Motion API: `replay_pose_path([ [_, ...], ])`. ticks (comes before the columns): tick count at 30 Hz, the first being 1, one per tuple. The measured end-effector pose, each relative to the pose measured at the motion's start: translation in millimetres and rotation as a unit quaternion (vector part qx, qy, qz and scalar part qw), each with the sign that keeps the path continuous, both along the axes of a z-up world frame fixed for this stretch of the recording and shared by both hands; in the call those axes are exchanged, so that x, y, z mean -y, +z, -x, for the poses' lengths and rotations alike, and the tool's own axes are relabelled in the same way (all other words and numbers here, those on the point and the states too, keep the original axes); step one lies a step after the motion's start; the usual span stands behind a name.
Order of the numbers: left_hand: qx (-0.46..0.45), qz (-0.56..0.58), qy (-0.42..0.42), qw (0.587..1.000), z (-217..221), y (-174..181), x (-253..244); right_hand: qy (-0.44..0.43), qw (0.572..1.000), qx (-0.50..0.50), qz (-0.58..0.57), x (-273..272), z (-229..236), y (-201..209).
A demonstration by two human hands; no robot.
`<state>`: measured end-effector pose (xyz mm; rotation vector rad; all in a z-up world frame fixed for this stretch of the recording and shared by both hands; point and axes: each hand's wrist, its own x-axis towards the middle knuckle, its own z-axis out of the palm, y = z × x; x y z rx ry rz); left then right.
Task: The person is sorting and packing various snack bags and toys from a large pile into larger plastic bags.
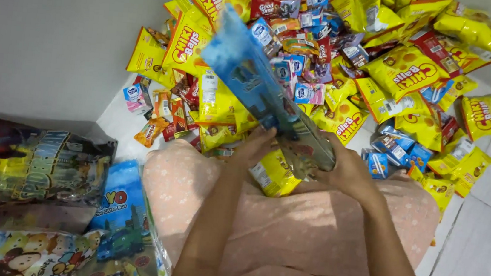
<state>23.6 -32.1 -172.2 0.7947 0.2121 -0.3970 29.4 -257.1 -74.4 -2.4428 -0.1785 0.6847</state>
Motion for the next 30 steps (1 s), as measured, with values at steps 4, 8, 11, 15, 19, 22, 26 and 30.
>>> replay_pose_path([
  [4,0.076,0.041,0.135,0.987,-10.7,-13.8,-3.0,-0.054,0.992,-0.016,-0.116,-1.0,-5.7,28.0],
  [8,0.077,0.055,0.207,0.974,-2.1,53.8,-1.0,-0.124,0.956,-0.062,-0.259,22.4,-14.1,-11.1],
  [11,0.046,0.071,0.133,0.988,-4.0,45.6,-9.2,-0.118,0.946,-0.051,-0.296,17.2,-10.6,1.3],
  [15,0.062,-0.017,0.137,0.988,1.2,24.3,-12.8,-0.081,0.936,-0.025,-0.342,17.1,-14.0,24.0],
  [19,0.086,-0.081,0.162,0.98,-8.7,51.5,-4.6,-0.06,0.941,-0.017,-0.332,34.4,-16.1,8.7],
  [22,0.077,-0.064,0.187,0.977,-15.9,39.0,-2.2,-0.071,0.918,0.001,-0.391,39.3,-21.9,-5.1],
  [26,0.053,-0.056,0.184,0.98,0.8,114.6,-4.1,-0.027,0.909,0.014,-0.415,42.2,-23.3,19.2],
  [30,0.057,-0.086,0.209,0.972,1.0,142.2,-7.1,0.011,0.917,0.042,-0.397,25.1,-7.1,67.4],
])
